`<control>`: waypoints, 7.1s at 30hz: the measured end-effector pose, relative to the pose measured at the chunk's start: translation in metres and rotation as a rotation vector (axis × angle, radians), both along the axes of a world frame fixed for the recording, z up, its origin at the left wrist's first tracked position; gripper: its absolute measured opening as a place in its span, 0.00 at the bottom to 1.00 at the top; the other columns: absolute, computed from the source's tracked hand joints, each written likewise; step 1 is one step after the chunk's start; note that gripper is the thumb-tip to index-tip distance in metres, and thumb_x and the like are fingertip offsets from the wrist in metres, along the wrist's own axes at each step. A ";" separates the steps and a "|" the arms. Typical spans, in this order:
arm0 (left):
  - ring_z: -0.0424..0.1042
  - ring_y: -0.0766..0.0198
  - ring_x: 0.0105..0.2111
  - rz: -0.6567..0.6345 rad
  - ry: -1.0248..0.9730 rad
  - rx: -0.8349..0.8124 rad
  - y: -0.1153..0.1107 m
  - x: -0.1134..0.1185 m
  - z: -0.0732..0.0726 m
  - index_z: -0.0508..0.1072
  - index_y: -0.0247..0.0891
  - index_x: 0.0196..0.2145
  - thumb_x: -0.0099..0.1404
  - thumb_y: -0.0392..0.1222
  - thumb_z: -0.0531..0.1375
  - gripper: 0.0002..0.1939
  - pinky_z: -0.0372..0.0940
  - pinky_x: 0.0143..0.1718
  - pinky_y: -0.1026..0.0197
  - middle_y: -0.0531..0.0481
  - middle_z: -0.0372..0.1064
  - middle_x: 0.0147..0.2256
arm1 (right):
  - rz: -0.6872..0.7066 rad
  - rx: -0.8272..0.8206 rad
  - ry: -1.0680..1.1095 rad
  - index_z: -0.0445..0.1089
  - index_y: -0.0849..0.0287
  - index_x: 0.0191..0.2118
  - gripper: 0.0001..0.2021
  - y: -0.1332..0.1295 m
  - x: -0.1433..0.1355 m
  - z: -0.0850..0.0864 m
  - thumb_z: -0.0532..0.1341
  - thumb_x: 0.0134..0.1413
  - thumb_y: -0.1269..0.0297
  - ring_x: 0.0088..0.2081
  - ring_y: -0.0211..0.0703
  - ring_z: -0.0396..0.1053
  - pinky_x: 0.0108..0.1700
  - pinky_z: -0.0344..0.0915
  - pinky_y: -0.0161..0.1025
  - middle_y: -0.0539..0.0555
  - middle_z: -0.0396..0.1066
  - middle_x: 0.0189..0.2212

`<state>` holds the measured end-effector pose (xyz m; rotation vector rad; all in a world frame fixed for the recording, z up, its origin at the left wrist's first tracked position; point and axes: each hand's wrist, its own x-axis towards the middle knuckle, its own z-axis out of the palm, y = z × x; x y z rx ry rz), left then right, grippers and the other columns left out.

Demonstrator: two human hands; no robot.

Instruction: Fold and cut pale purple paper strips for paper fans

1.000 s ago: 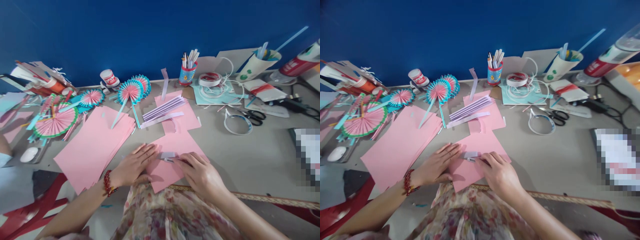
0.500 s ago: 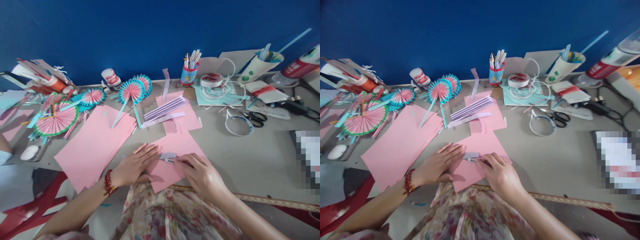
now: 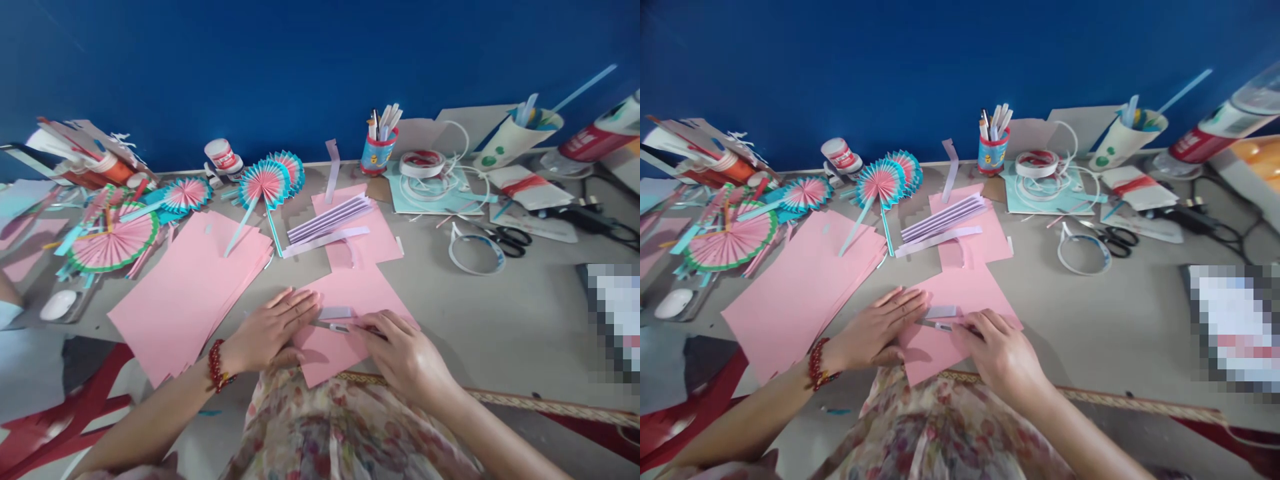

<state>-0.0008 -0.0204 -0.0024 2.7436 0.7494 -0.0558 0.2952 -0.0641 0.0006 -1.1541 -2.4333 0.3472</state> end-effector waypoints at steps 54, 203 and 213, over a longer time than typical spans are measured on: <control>0.66 0.54 0.46 0.550 -0.070 -0.088 0.001 -0.009 0.029 0.69 0.40 0.46 0.63 0.34 0.64 0.14 0.60 0.46 0.54 0.47 0.67 0.45 | -0.040 -0.479 -0.140 0.71 0.54 0.42 0.13 0.070 -0.030 0.024 0.52 0.56 0.71 0.42 0.44 0.73 0.40 0.58 0.36 0.51 0.77 0.42; 0.61 0.50 0.63 0.445 -0.439 0.330 0.032 0.047 0.007 0.69 0.46 0.58 0.72 0.39 0.55 0.18 0.60 0.62 0.43 0.46 0.60 0.64 | -0.427 0.470 -0.115 0.68 0.57 0.41 0.05 0.072 0.149 0.034 0.55 0.66 0.67 0.40 0.45 0.73 0.55 0.64 0.48 0.54 0.76 0.36; 0.71 0.58 0.48 0.393 -0.812 0.140 0.048 0.097 0.095 0.69 0.40 0.53 0.73 0.38 0.57 0.13 0.67 0.51 0.56 0.44 0.71 0.47 | 0.008 0.561 0.015 0.71 0.56 0.42 0.10 0.061 0.052 0.068 0.56 0.63 0.77 0.41 0.39 0.74 0.62 0.62 0.48 0.50 0.78 0.38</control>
